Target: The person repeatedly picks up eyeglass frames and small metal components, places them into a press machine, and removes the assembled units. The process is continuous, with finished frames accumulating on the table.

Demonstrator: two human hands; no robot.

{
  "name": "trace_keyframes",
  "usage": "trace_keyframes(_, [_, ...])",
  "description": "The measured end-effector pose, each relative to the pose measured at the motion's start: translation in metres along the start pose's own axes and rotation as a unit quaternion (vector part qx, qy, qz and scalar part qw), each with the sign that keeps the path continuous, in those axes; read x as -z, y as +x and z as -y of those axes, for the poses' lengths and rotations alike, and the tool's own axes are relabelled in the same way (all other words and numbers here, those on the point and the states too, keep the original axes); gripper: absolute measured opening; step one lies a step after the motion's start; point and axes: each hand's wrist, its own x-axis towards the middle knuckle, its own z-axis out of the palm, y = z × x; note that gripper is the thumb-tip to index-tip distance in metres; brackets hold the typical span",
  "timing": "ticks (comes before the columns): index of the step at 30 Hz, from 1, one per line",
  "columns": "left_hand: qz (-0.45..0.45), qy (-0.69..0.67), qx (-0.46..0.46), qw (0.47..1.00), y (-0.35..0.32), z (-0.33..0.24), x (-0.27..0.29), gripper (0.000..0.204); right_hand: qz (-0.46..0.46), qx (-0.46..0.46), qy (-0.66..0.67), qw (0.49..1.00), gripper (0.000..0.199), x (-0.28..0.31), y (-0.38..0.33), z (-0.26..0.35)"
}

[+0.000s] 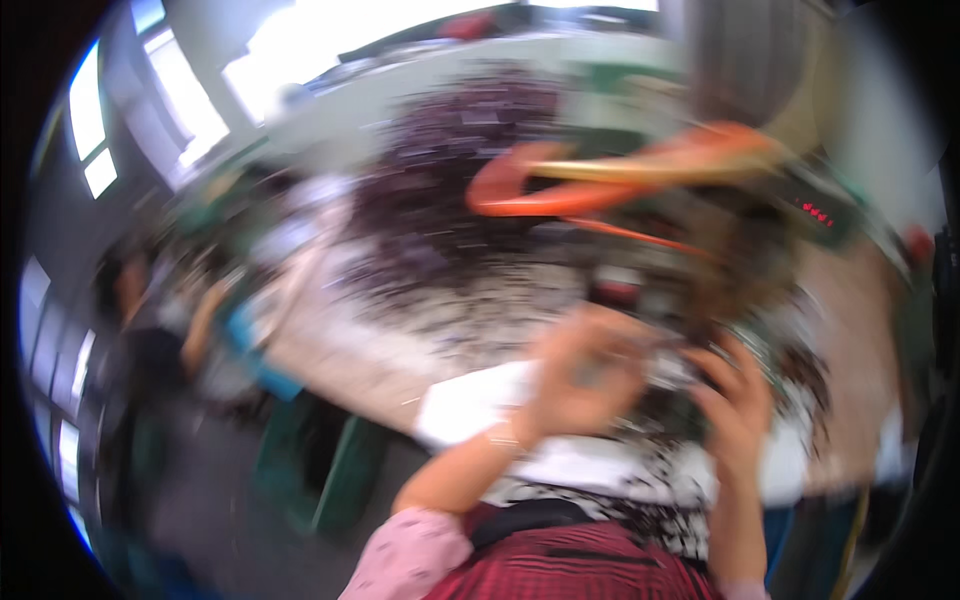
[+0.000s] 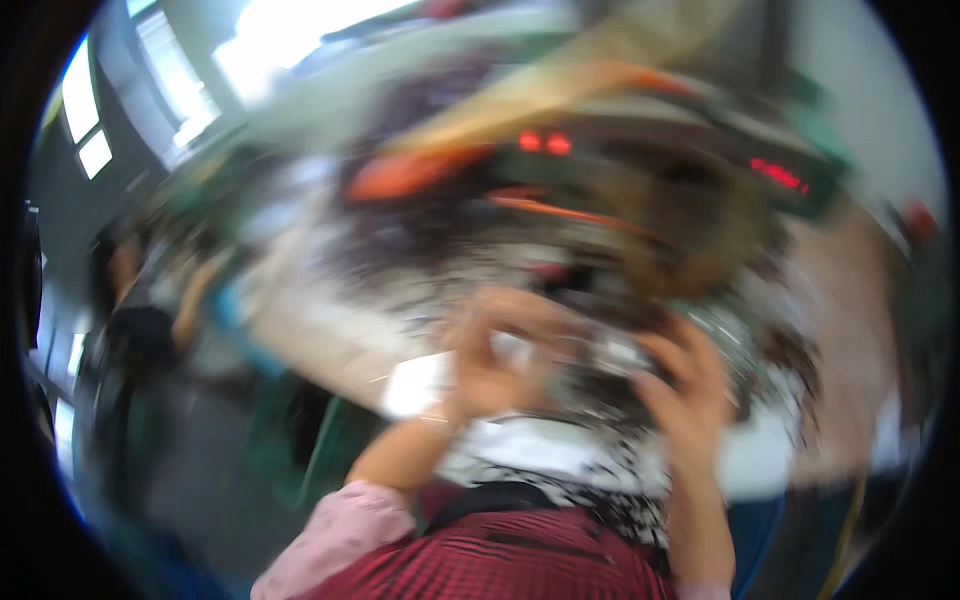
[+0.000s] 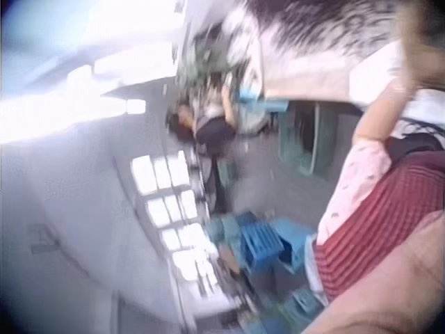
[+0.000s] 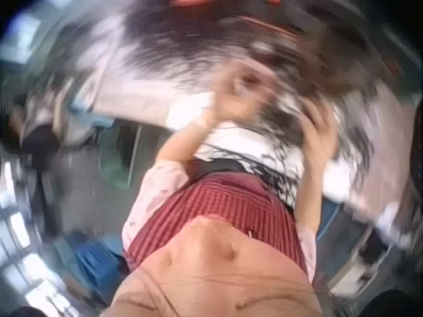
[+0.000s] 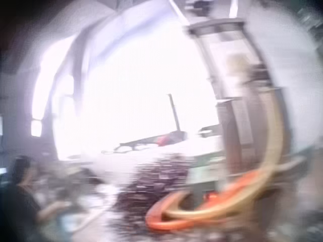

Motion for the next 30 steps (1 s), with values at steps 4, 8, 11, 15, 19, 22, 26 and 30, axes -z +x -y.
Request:
trace_keyframes(4, [0.131,0.101,-0.299,0.940,-0.018,0.000,-0.044,0.017,-0.021,0.118,-0.379,0.918,0.041,0.102,0.014,-0.061])
trace_keyframes(8, [0.084,0.154,-0.310,0.934,-0.042,0.007,-0.032,0.019,-0.004,0.133,-0.709,0.693,0.034,0.157,0.052,-0.150])
trace_keyframes(11, [0.121,0.167,-0.300,0.931,-0.050,0.010,-0.029,0.017,-0.008,0.159,-0.678,0.717,0.033,0.150,0.054,-0.154])
trace_keyframes(15, [0.108,0.174,-0.305,0.930,-0.052,0.017,-0.036,0.017,-0.035,0.092,-0.612,0.785,0.029,0.147,0.061,-0.136])
trace_keyframes(19, [0.126,0.159,-0.291,0.935,-0.049,0.019,-0.034,0.018,-0.076,0.034,-0.490,0.868,0.025,0.140,0.057,-0.119])
trace_keyframes(22, [0.153,0.168,-0.278,0.933,-0.049,0.018,-0.028,0.019,-0.096,0.046,-0.389,0.915,0.025,0.148,0.063,-0.127])
trace_keyframes(26, [0.176,0.166,-0.255,0.936,-0.050,0.014,-0.025,0.019,-0.098,0.021,-0.339,0.936,0.022,0.167,0.064,-0.139])
trace_keyframes(30, [0.167,0.154,-0.263,0.938,-0.049,0.014,-0.027,0.022,-0.054,0.024,-0.331,0.942,0.018,0.163,0.064,-0.128])
